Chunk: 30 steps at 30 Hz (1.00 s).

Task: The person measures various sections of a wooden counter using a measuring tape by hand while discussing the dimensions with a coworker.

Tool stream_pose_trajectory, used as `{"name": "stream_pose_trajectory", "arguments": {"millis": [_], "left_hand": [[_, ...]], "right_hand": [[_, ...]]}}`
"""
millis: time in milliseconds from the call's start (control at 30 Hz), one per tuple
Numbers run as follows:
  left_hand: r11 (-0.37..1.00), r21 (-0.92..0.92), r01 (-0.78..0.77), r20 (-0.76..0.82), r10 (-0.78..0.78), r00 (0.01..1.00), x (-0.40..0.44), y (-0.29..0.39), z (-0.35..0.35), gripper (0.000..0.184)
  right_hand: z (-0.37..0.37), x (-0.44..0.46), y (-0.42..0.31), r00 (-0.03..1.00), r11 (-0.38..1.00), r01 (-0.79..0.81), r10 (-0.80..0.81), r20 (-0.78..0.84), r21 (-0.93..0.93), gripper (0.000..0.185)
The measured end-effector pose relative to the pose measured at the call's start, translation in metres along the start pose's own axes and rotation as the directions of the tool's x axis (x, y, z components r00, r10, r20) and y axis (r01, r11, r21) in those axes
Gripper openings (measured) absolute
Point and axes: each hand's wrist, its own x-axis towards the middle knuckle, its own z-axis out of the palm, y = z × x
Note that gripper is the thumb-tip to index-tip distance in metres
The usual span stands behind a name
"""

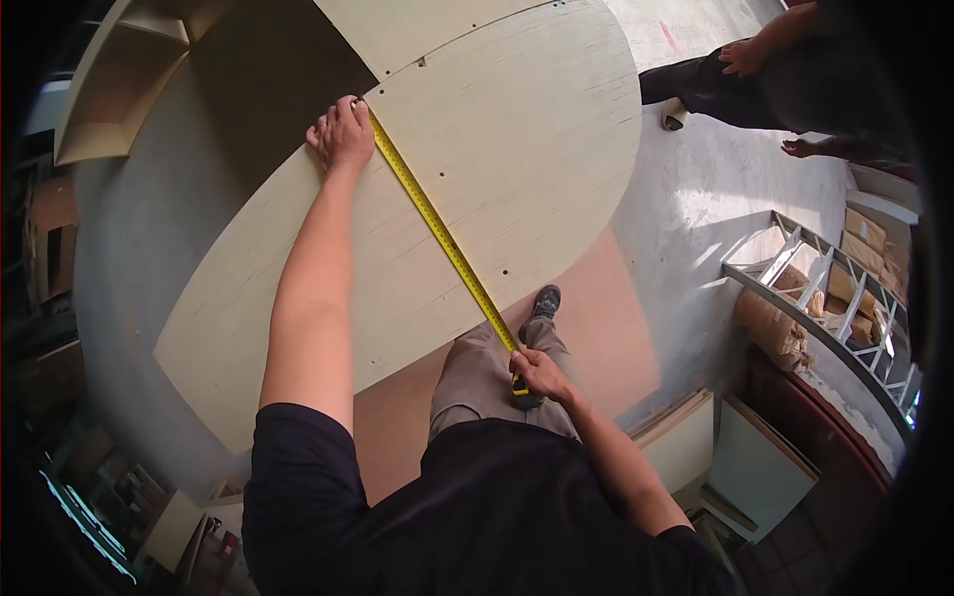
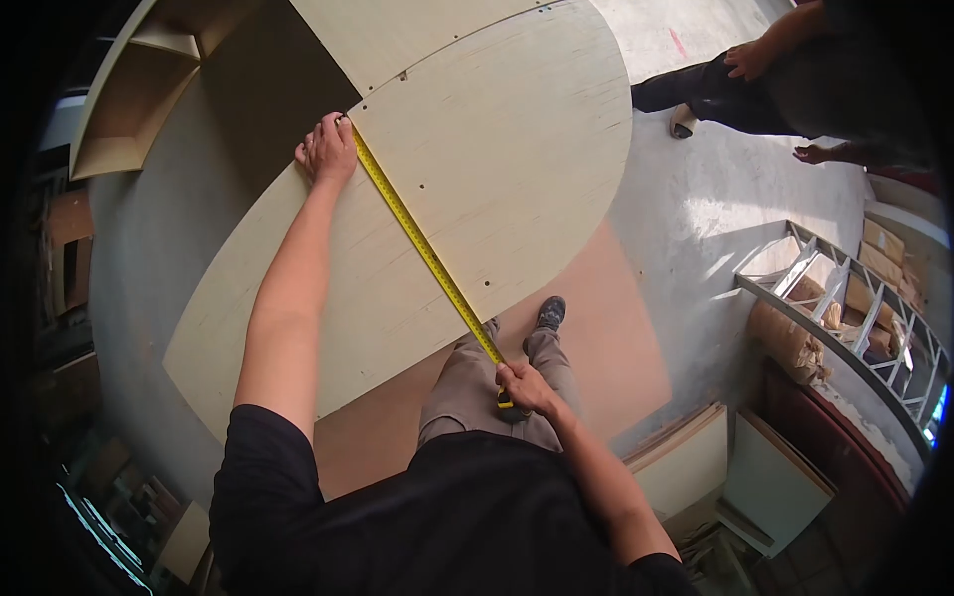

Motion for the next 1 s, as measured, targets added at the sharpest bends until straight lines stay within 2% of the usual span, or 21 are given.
{"name": "stream_pose_trajectory", "arguments": {"millis": [133,267,333,533,700,800,833,1000], "left_hand": [[1.000,-0.010,0.008,0.023,-0.008,1.000,-0.001,-0.001,0.002,0.036],[1.000,-0.016,0.003,0.020,-0.003,1.000,0.004,0.000,-0.001,0.036],[1.000,-0.014,0.004,0.031,-0.004,0.999,-0.003,0.000,-0.001,0.035],[1.000,-0.022,0.003,0.029,-0.003,1.000,0.000,0.001,-0.004,0.033],[1.000,-0.016,-0.020,-0.047,0.019,0.999,-0.002,0.001,-0.004,0.031],[0.999,-0.030,-0.013,-0.003,0.013,1.000,-0.002,0.003,-0.013,0.031],[0.999,-0.032,-0.010,-0.009,0.010,1.000,-0.002,0.003,-0.013,0.030],[0.998,-0.068,-0.012,-0.031,0.010,0.999,-0.003,0.004,-0.020,0.032]], "right_hand": [[0.002,0.000,0.002,1.000,1.000,-0.009,0.009,-0.020,0.028,0.040],[0.001,-0.003,-0.006,0.999,0.999,-0.007,0.006,-0.040,-0.031,0.040],[0.000,-0.001,-0.004,0.998,0.998,-0.055,0.054,-0.019,-0.024,0.040],[0.000,-0.003,-0.004,1.000,1.000,-0.018,0.018,-0.024,-0.022,0.039],[0.000,-0.004,-0.007,1.000,0.999,-0.019,0.019,0.001,0.026,0.038],[0.000,-0.006,-0.011,0.999,0.999,-0.041,0.041,0.000,-0.004,0.038],[-0.001,-0.005,-0.010,1.000,0.997,-0.018,0.017,-0.008,-0.073,0.039],[-0.002,-0.007,-0.015,0.999,0.998,-0.014,0.016,0.035,-0.062,0.042]]}}
